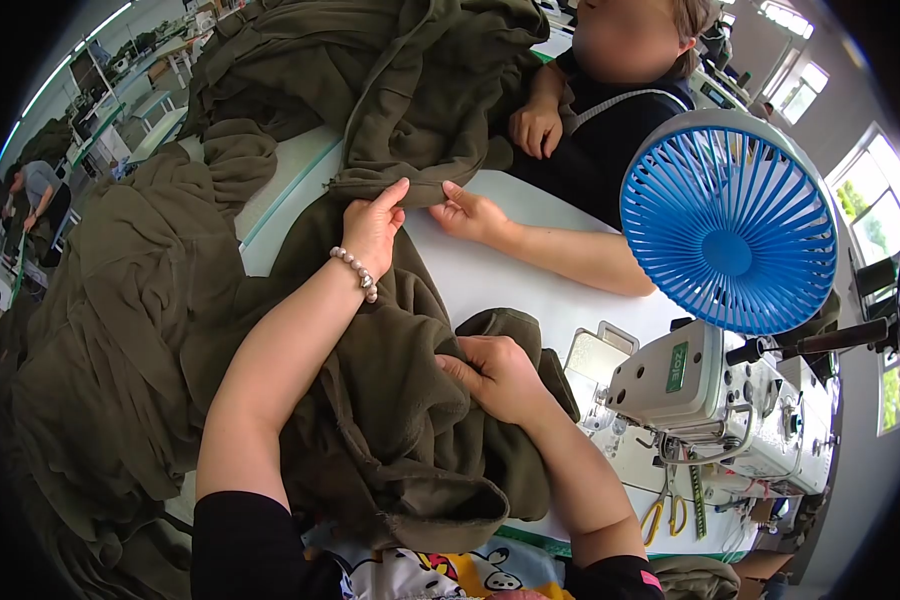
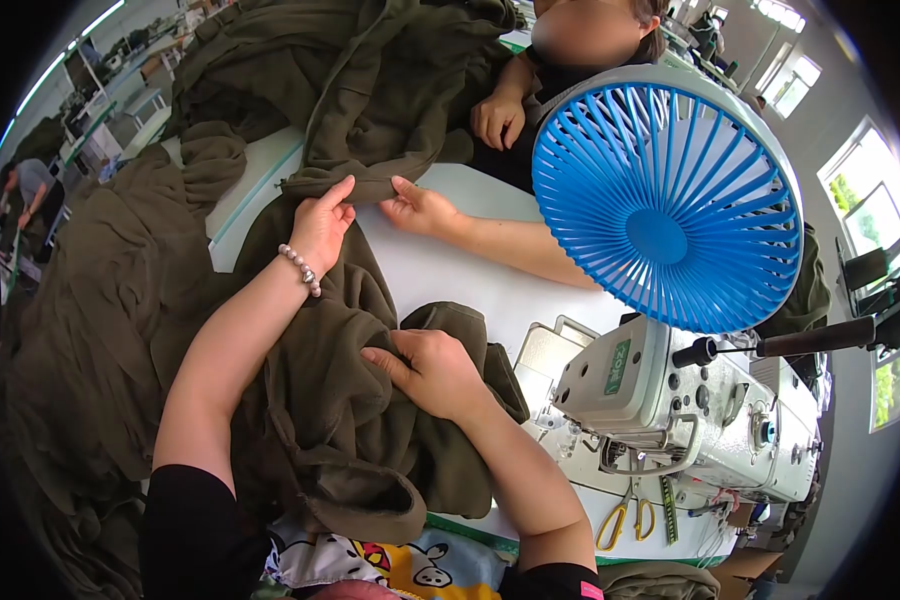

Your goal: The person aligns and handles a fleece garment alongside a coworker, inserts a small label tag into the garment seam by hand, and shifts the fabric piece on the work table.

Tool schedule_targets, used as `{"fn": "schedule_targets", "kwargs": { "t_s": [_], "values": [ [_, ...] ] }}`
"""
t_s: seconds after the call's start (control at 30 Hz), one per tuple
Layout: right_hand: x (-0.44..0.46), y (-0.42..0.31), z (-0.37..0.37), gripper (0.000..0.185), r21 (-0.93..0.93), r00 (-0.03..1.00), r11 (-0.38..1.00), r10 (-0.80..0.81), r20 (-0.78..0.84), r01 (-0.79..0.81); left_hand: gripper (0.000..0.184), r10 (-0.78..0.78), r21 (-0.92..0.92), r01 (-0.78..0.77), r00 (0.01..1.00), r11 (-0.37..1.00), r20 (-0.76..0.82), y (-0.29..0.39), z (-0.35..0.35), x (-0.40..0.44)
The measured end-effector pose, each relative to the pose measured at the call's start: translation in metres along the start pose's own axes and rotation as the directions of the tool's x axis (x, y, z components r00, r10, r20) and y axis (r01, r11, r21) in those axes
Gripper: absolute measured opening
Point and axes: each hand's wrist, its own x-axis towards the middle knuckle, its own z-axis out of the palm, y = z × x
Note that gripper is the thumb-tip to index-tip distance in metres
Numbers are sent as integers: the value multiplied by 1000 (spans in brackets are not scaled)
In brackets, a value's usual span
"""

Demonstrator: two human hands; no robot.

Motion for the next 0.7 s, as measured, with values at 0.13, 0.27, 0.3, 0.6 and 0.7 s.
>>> {"fn": "schedule_targets", "kwargs": {
  "t_s": [0.13,0.27,0.3,0.6,0.7],
  "values": [
    [0,0,0,52,-9,1000,1000,0,0,0,21,14,32,-14,1000,999,-9,1,1,-2],
    [0,-2,-1,51,-19,1000,1000,2,1,-2,20,3,47,-3,1000,999,1,1,-2,1],
    [0,-3,-2,51,-27,1000,1000,-1,1,1,19,-4,52,4,1000,999,8,0,-3,2],
    [1,1,0,51,-15,999,999,-33,-15,33,18,16,66,-17,1000,998,26,-1,-6,4],
    [1,2,0,50,-7,999,1000,-31,-16,31,16,26,79,-28,999,997,34,-1,-6,4]
  ]
}}
